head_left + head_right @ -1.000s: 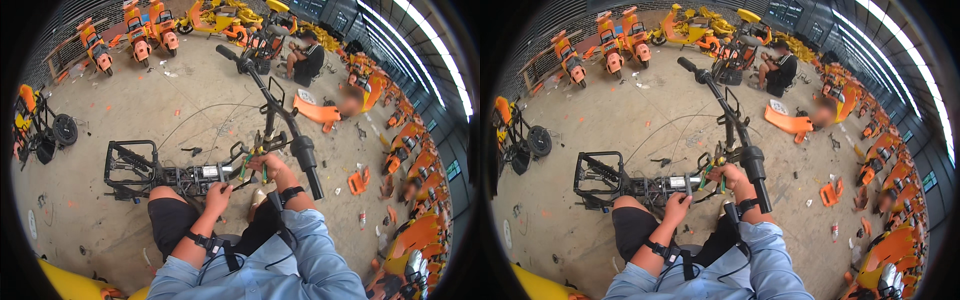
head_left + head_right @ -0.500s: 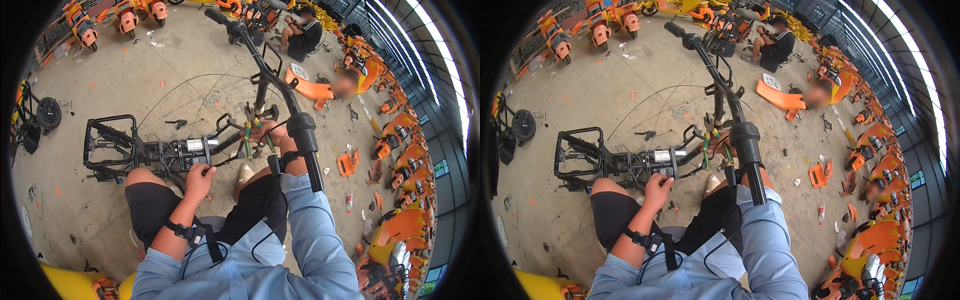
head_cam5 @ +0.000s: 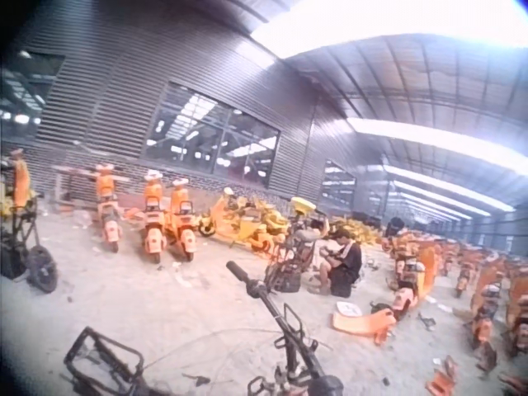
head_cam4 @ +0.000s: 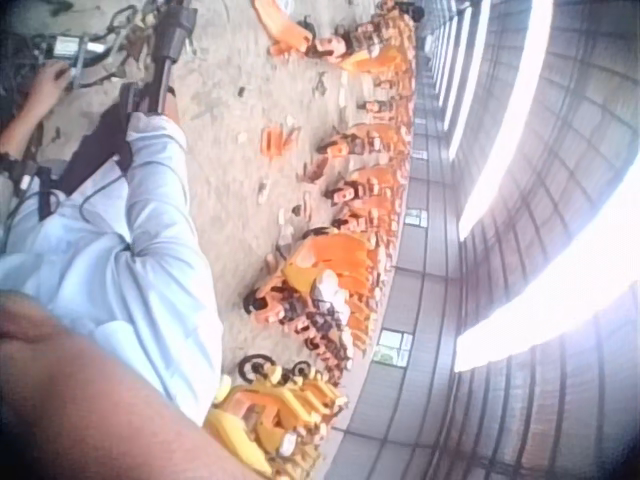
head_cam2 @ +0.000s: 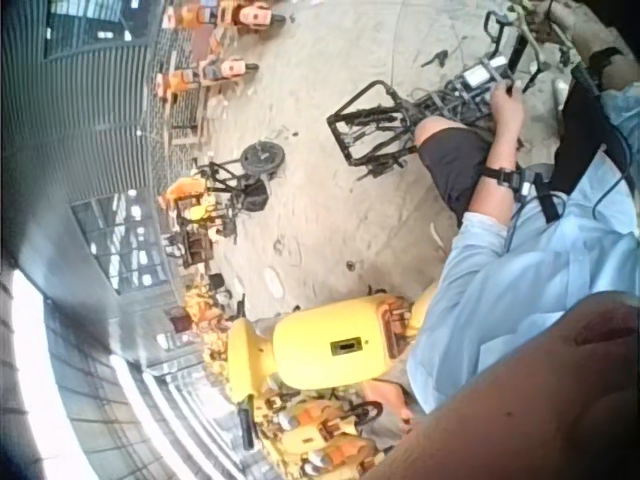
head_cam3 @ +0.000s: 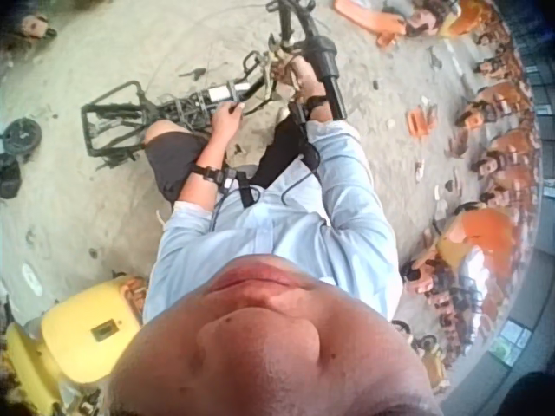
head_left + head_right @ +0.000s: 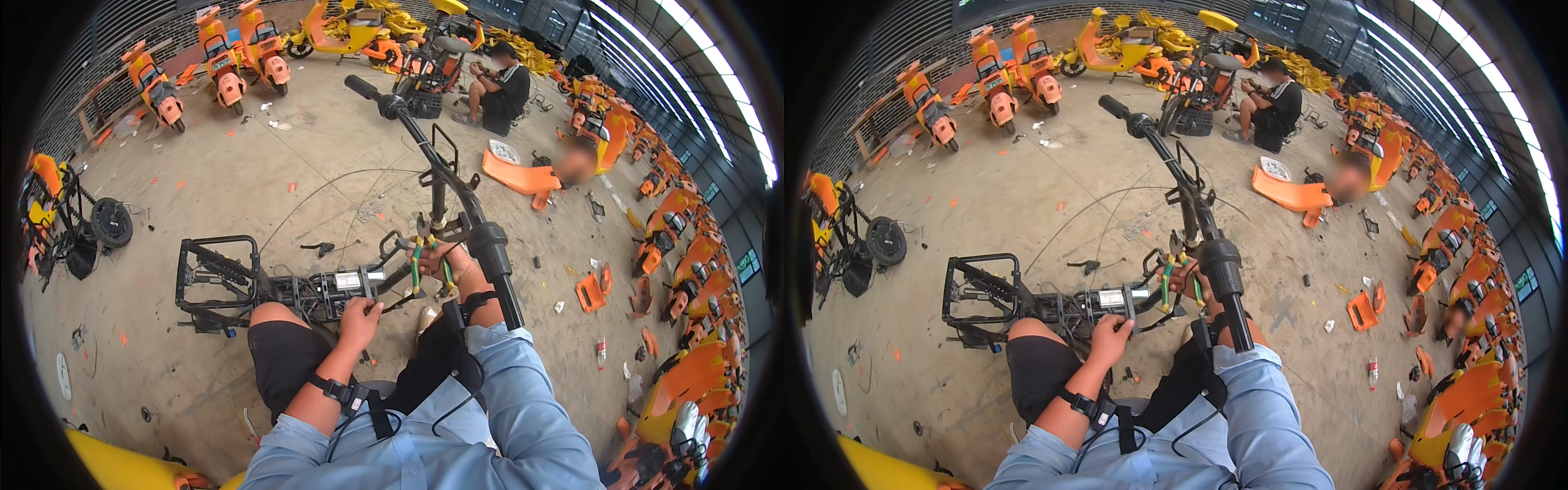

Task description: The person uses pliers to cut or manipulate cables on the handlebar of a scooter frame and then works on electrical connectors inside the frame while sitting.

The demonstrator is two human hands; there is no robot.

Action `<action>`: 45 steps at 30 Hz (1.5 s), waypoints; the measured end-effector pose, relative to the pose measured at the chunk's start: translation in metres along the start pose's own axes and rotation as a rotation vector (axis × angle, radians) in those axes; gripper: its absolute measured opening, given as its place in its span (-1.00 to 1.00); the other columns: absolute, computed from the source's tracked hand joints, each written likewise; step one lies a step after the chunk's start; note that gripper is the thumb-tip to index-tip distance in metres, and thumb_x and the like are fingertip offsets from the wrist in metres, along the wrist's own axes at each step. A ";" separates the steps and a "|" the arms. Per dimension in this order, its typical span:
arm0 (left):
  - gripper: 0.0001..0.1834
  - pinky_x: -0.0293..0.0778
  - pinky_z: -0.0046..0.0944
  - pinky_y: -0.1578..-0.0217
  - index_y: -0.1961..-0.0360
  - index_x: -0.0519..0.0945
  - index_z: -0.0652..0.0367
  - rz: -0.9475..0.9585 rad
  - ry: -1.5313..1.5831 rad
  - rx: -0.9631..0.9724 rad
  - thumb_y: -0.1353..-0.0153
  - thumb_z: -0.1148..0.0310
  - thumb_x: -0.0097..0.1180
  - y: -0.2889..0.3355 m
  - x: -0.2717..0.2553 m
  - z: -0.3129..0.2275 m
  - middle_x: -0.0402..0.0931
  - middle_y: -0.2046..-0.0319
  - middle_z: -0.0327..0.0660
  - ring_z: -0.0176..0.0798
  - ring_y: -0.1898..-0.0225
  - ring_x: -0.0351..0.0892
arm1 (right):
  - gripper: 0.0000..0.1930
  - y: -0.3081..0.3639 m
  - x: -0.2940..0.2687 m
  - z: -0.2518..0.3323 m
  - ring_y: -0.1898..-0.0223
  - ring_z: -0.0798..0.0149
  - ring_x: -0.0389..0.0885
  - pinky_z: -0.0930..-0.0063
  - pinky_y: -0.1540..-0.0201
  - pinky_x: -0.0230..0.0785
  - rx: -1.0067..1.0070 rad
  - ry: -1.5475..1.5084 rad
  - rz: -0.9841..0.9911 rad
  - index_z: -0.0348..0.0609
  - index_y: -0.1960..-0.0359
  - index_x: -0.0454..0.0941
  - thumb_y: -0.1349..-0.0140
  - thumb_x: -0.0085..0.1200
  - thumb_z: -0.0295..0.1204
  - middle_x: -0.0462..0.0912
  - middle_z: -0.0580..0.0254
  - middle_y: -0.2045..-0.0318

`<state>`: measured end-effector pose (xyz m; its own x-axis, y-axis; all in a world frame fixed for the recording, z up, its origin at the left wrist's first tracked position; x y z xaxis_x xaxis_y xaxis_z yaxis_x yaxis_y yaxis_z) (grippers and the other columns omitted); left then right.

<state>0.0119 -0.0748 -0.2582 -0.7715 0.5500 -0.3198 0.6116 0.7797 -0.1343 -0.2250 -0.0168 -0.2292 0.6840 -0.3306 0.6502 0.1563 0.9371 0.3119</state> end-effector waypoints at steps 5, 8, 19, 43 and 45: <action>-0.70 0.46 -0.10 0.31 0.28 0.61 0.36 0.048 -0.003 -0.006 -0.26 0.26 0.28 0.006 0.008 -0.002 0.46 0.36 -0.09 -0.11 0.36 0.54 | -0.30 0.001 -0.001 -0.002 0.03 -0.08 0.59 0.44 0.27 0.38 -0.058 -0.060 -0.017 -0.29 -0.21 0.38 0.16 -0.13 -0.64 0.58 -0.14 0.04; -0.71 0.46 -0.14 0.32 0.28 0.61 0.37 0.038 0.010 0.006 -0.25 0.28 0.28 0.010 0.005 -0.005 0.45 0.37 -0.11 -0.15 0.38 0.53 | -0.34 0.002 -0.001 -0.002 0.01 -0.10 0.58 0.38 0.21 0.38 -0.053 -0.037 -0.063 -0.28 -0.19 0.40 0.11 -0.13 -0.59 0.58 -0.15 0.03; -0.73 0.48 -0.15 0.31 0.34 0.64 0.34 -0.036 0.029 0.028 -0.19 0.28 0.30 0.013 -0.002 -0.013 0.52 0.38 -0.06 -0.04 0.38 0.57 | -0.35 0.012 0.033 -0.012 0.03 -0.06 0.55 -0.06 -0.09 0.42 -0.114 -0.234 0.032 -0.23 -0.27 0.35 -0.04 -0.06 -0.39 0.56 -0.06 0.05; -0.75 0.43 -0.13 0.37 0.33 0.61 0.34 0.041 -0.054 0.043 -0.23 0.31 0.29 0.011 0.011 -0.010 0.46 0.37 -0.11 -0.10 0.41 0.52 | -0.38 0.008 0.015 -0.017 0.06 -0.04 0.59 -0.04 -0.05 0.48 -0.159 -0.141 0.066 -0.13 -0.31 0.32 -0.13 -0.08 -0.38 0.58 -0.03 0.09; -0.74 0.44 -0.14 0.36 0.34 0.61 0.35 0.034 -0.030 0.043 -0.22 0.31 0.30 0.012 0.010 -0.011 0.47 0.36 -0.10 -0.09 0.40 0.53 | -0.37 0.007 0.012 -0.020 -0.01 -0.09 0.59 -0.07 -0.10 0.46 -0.153 -0.194 0.087 -0.13 -0.32 0.31 -0.11 -0.08 -0.39 0.57 -0.11 -0.02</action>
<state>0.0094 -0.0564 -0.2533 -0.7451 0.5659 -0.3530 0.6445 0.7470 -0.1629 -0.2016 -0.0123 -0.2332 0.5524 -0.2492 0.7954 0.2192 0.9641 0.1498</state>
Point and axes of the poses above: each hand's wrist, its own y-axis away from the middle knuckle, its own x-axis out of the palm, z = x × y, the point moved 9 cm from there along -y, towards the middle knuckle
